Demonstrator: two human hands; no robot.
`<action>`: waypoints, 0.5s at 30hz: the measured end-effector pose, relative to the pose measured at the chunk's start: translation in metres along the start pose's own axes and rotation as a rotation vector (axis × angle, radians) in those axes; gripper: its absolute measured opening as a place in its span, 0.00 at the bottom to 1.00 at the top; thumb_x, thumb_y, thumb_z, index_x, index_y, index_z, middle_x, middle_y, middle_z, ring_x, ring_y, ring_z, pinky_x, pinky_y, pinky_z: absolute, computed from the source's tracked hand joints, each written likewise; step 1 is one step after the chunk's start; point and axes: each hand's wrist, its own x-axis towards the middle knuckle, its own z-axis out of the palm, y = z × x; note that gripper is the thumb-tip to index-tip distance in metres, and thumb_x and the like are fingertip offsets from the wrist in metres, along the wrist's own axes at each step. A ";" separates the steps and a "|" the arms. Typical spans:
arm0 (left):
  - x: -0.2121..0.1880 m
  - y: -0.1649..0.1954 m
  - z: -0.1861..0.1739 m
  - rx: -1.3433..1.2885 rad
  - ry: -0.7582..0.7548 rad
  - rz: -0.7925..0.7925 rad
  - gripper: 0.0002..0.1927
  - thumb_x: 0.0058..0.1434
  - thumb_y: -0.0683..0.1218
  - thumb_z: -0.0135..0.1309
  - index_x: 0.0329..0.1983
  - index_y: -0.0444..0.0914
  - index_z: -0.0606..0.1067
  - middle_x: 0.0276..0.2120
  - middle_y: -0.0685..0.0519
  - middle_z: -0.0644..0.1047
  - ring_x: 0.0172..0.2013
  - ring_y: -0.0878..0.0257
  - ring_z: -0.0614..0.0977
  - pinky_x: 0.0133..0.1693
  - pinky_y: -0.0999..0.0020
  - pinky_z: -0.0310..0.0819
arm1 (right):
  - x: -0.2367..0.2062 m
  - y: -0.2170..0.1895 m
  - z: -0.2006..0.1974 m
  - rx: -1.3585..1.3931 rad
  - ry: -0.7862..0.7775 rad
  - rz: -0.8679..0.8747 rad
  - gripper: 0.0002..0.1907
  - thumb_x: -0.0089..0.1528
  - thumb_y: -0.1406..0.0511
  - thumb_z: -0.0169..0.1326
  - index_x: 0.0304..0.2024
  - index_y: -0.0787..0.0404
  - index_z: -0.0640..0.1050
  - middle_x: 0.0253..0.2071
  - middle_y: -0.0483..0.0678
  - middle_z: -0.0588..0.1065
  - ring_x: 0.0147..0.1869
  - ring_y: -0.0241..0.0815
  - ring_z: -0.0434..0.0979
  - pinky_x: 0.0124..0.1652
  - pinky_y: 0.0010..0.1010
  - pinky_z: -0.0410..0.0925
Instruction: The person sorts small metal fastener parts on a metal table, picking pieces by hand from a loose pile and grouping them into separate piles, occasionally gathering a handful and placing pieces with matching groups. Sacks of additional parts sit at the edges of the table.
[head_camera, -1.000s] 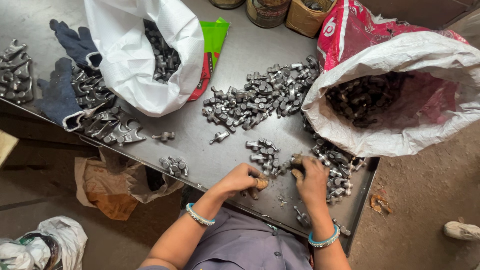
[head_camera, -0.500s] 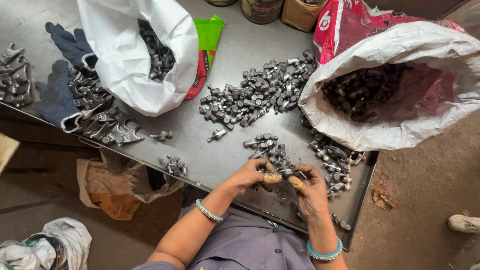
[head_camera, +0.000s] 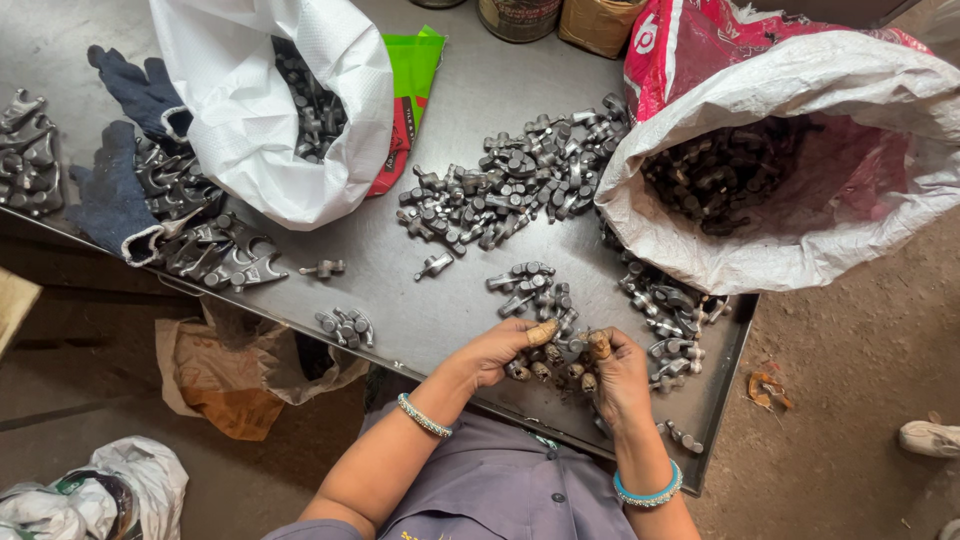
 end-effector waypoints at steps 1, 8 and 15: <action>0.000 0.000 0.000 -0.027 0.005 0.003 0.20 0.68 0.57 0.58 0.46 0.35 0.79 0.32 0.53 0.82 0.26 0.68 0.81 0.22 0.77 0.73 | -0.002 -0.003 0.003 0.011 0.000 0.016 0.13 0.60 0.61 0.62 0.35 0.65 0.78 0.31 0.45 0.79 0.31 0.34 0.77 0.29 0.25 0.72; -0.002 0.009 0.002 -0.241 0.068 0.045 0.22 0.67 0.57 0.54 0.53 0.36 0.75 0.35 0.53 0.82 0.29 0.67 0.84 0.28 0.71 0.82 | -0.023 -0.039 0.038 -0.569 -0.112 -0.265 0.14 0.58 0.71 0.65 0.46 0.70 0.82 0.44 0.51 0.80 0.47 0.39 0.79 0.49 0.29 0.72; -0.019 0.026 -0.010 -0.297 0.053 0.154 0.15 0.67 0.48 0.58 0.53 0.38 0.76 0.37 0.52 0.81 0.28 0.64 0.84 0.24 0.71 0.79 | -0.004 -0.060 0.073 -1.246 0.051 -0.452 0.31 0.49 0.72 0.67 0.55 0.65 0.75 0.49 0.58 0.75 0.54 0.56 0.75 0.52 0.40 0.68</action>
